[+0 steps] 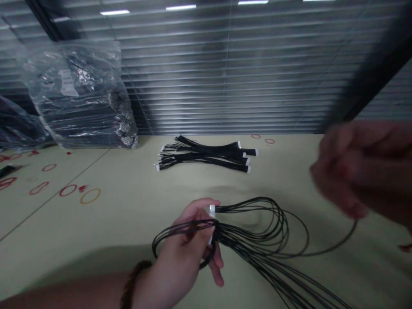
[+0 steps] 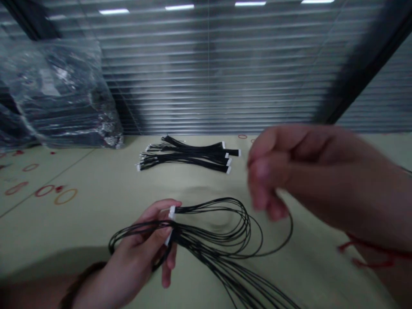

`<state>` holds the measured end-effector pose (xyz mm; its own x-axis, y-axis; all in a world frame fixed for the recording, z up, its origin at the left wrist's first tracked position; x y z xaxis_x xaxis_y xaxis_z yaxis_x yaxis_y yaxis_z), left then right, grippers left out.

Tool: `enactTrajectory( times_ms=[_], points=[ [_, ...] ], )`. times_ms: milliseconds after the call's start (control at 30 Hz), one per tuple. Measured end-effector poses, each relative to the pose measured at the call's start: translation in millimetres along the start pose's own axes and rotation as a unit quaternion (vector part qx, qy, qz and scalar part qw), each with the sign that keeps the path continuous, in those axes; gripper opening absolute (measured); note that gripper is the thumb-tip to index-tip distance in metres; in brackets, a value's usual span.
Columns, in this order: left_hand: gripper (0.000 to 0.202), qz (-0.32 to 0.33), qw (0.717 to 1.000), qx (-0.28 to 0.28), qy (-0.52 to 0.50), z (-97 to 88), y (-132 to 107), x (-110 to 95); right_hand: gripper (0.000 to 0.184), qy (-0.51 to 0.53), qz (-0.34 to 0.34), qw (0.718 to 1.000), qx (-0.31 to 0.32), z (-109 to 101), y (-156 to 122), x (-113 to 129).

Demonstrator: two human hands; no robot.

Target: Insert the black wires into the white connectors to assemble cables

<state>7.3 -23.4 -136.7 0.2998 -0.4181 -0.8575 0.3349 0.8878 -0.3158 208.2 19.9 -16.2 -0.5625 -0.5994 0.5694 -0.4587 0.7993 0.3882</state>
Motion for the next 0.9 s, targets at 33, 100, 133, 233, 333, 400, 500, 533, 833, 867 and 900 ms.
enactTrajectory(
  times_ms=[33,100,133,233,333,400,500,533,833,867,900],
  points=[
    [0.028,0.002,1.0,0.003,-0.006,0.0,-1,0,0.035,0.024,-0.015,0.999,0.037,17,-4,10],
    [0.027,0.008,1.0,0.011,-0.015,0.7,-2,0,0.018,0.01,-0.039,0.994,0.098,48,-12,26],
    [0.026,0.008,1.0,0.014,-0.016,1.3,-2,0,0.016,-0.023,-0.057,0.993,0.097,58,-14,32],
    [0.022,0.009,1.0,0.026,-0.007,3.0,-4,-1,0.014,-0.104,-0.099,0.987,0.07,76,-18,39],
    [0.02,0.008,0.999,0.035,0.007,3.5,-4,-1,0.013,-0.122,-0.12,0.983,0.065,81,-20,38],
    [0.02,0.008,0.999,0.043,0.011,3.5,-3,0,0.013,-0.124,-0.131,0.982,0.062,81,-20,37],
    [0.02,0.008,0.999,0.05,0.009,2.5,-3,2,0.014,-0.131,-0.143,0.98,0.053,79,-20,40],
    [0.02,0.01,0.999,0.051,0.008,2.1,-3,2,0.015,-0.132,-0.145,0.979,0.053,79,-20,41],
    [0.02,0.018,0.998,0.056,0.027,1.5,-4,2,0.02,-0.153,-0.161,0.974,0.054,80,-21,44],
    [0.02,0.021,0.998,0.058,0.027,1.7,-3,2,0.021,-0.153,-0.159,0.974,0.054,80,-21,44],
    [0.021,0.022,0.998,0.06,0.028,2.0,-3,1,0.022,-0.154,-0.157,0.974,0.052,79,-20,44]
  ],
)
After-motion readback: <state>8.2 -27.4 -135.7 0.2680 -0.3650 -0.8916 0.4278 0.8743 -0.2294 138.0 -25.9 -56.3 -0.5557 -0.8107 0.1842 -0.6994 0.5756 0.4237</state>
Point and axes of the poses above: each hand's wrist, its own y-axis towards the middle knuckle, its own z-axis out of the palm, x = y × z, the point moved 6 cm from there along y, towards the middle knuckle, and after that the axes turned 10 degrees about -z, right-handed, at the moved point
